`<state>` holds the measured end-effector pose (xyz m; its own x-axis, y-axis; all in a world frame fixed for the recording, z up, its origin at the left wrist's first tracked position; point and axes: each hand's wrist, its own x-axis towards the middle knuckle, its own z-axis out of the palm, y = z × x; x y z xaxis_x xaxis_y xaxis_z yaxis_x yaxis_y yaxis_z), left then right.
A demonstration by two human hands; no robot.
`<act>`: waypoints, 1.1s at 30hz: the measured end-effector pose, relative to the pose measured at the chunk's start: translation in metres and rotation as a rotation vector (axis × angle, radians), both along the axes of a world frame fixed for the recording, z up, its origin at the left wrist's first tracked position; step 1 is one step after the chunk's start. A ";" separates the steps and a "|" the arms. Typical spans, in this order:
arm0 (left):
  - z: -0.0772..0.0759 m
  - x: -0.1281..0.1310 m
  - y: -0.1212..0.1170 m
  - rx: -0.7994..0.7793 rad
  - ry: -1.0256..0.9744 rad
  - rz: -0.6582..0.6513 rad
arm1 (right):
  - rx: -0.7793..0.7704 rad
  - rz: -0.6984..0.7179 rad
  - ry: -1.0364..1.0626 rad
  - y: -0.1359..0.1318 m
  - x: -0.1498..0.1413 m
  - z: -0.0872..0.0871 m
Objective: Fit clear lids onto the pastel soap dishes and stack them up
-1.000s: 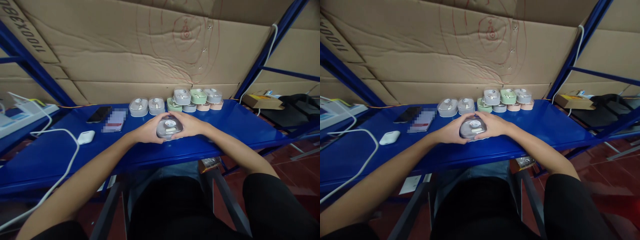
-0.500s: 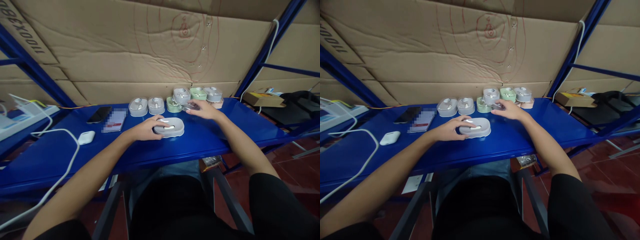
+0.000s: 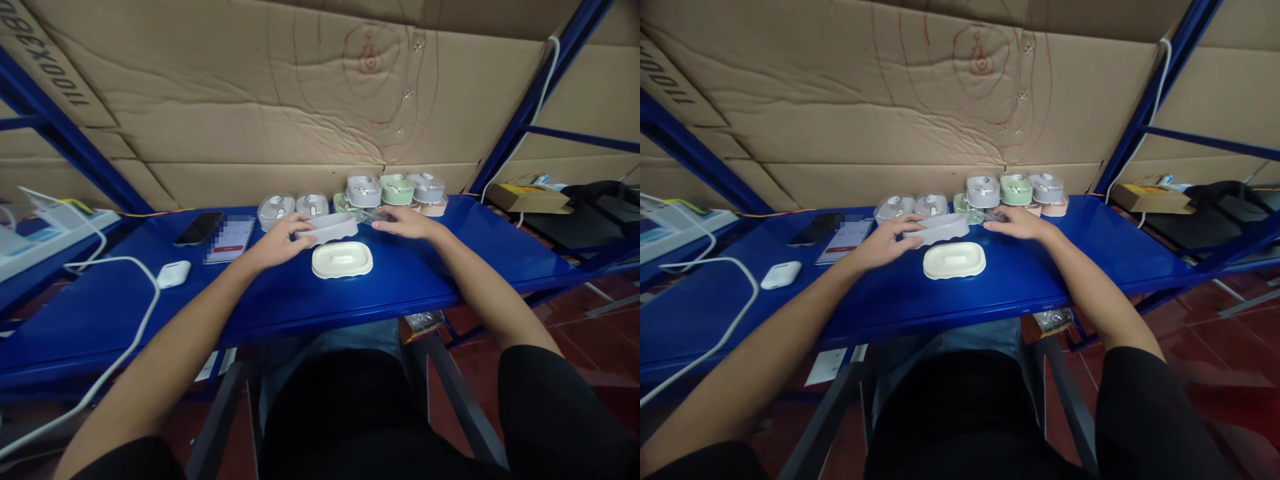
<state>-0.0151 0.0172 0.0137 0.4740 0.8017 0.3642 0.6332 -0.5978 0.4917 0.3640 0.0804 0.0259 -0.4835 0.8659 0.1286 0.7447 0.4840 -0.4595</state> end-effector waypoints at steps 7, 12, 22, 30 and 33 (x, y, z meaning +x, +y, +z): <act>-0.011 -0.004 0.009 -0.036 0.125 0.117 | -0.023 0.044 -0.049 0.003 0.002 -0.002; -0.017 -0.004 0.013 -0.070 0.126 0.133 | -0.028 0.076 -0.084 0.003 0.000 -0.003; 0.002 0.009 -0.014 0.013 0.068 -0.141 | -0.040 0.035 -0.027 0.005 0.001 -0.003; -0.005 0.021 -0.025 -0.018 0.158 -0.250 | -0.058 0.023 -0.024 0.006 0.001 -0.003; -0.006 0.024 -0.026 -0.020 0.169 -0.247 | -0.042 0.023 -0.022 0.006 0.001 -0.006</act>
<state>0.0087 -0.0085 0.0082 0.7082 0.6609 0.2483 0.5440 -0.7350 0.4048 0.3654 0.0869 0.0203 -0.5055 0.8589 0.0817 0.7437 0.4817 -0.4636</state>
